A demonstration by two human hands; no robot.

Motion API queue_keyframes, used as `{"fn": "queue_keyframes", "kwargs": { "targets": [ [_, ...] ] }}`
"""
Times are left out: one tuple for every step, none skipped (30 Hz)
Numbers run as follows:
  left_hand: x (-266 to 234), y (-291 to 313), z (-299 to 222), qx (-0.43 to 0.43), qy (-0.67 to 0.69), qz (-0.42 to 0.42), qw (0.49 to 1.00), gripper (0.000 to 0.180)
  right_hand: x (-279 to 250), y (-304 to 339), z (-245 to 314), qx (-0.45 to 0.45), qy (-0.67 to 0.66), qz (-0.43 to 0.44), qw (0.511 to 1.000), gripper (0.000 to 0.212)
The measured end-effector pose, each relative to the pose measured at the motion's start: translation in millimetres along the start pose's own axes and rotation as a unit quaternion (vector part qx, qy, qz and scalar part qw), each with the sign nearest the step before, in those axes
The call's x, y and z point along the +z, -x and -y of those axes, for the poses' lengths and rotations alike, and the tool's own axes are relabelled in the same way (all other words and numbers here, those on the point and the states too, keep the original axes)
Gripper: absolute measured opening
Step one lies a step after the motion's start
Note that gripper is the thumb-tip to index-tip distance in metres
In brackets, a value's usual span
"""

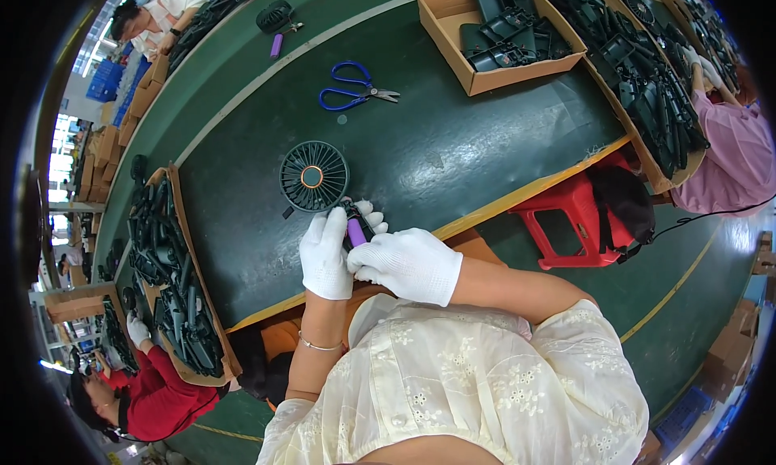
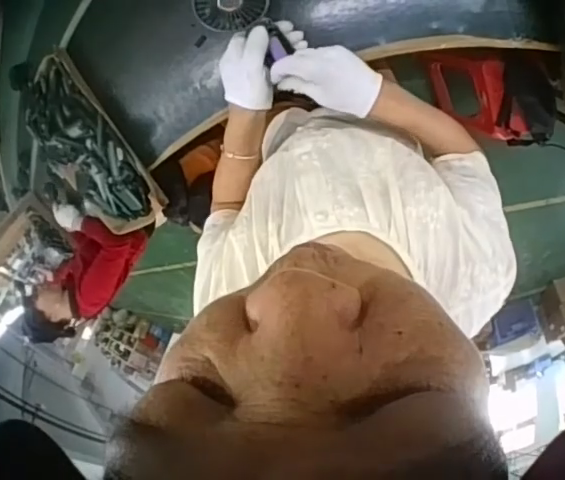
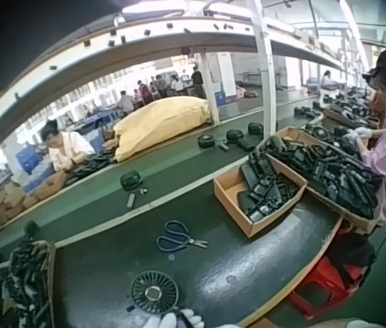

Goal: The person assembles portable fans by inserting a battery and circuit board into the handle housing, snapping the casing halves together around the fan, and placing the assembled fans onto the conveyor.

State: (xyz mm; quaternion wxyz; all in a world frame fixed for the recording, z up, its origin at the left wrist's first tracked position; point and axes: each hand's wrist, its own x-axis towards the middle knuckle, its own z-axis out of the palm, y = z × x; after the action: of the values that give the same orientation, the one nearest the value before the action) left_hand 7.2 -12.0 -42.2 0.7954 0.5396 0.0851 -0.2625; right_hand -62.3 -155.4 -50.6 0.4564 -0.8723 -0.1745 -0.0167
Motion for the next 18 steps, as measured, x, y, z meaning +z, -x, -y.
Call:
{"fn": "queue_keyframes", "kwargs": {
  "targets": [
    [0,-1,1,0.005,-0.007,0.001,1.0,0.026,5,1,-3,0.0,0.0,0.001,1.0,0.011],
    [-1,-1,1,0.01,-0.013,0.002,1.0,0.026,10,1,-6,-0.013,0.01,-0.029,0.999,0.013],
    [-1,-1,1,0.009,-0.012,0.001,1.0,0.026,13,2,-6,-0.027,0.02,-0.058,0.998,0.015],
    [-1,-2,0,0.008,-0.004,-0.001,1.0,0.025,14,3,-5,-0.026,0.019,-0.057,0.998,0.015],
    [-2,-4,0,0.006,0.004,-0.004,1.0,0.024,15,3,-2,0.004,0.062,-0.077,0.995,0.025],
    [-3,-5,0,0.005,0.005,-0.004,1.0,0.024,14,3,1,0.035,0.105,-0.098,0.989,0.035],
    [-4,-7,2,0.027,0.017,0.002,0.999,0.024,14,2,2,0.036,0.105,-0.097,0.989,0.035],
    [-8,-8,5,0.049,0.029,0.008,0.998,0.023,14,2,4,0.08,0.088,-0.127,0.985,0.051],
    [-19,-16,11,0.3,-0.355,0.024,0.885,0.024,14,1,6,0.124,0.071,-0.156,0.977,0.067],
    [-24,-14,16,0.299,-0.355,0.023,0.885,0.024,16,-1,7,0.125,0.07,-0.155,0.978,0.067],
    [-12,-7,5,0.179,-0.166,0.002,0.97,0.028,18,-2,5,0.145,0.064,-0.163,0.974,0.078],
    [-3,-3,-4,0.051,0.033,-0.02,0.998,0.032,18,-3,3,0.163,0.059,-0.171,0.97,0.09],
    [-1,-2,-7,0.05,0.034,-0.024,0.998,0.033,16,-4,3,0.2,0.044,-0.141,0.969,0.09],
    [2,0,-11,0.05,0.034,-0.025,0.998,0.033,15,-6,3,0.199,0.044,-0.141,0.969,0.09],
    [5,2,-14,0.068,0.031,-0.013,0.997,0.033,13,-8,3,0.189,-0.001,-0.142,0.972,0.079],
    [7,3,-15,0.086,0.028,-0.001,0.996,0.032,13,-9,2,0.179,-0.046,-0.142,0.972,0.068],
    [3,-2,-12,0.11,-0.001,0.027,0.994,0.032,16,-10,-1,0.178,-0.046,-0.143,0.973,0.068],
    [3,-2,-8,0.111,-0.002,0.027,0.993,0.032,22,-11,-8,0.146,-0.07,-0.178,0.971,0.056]
  ]
}}
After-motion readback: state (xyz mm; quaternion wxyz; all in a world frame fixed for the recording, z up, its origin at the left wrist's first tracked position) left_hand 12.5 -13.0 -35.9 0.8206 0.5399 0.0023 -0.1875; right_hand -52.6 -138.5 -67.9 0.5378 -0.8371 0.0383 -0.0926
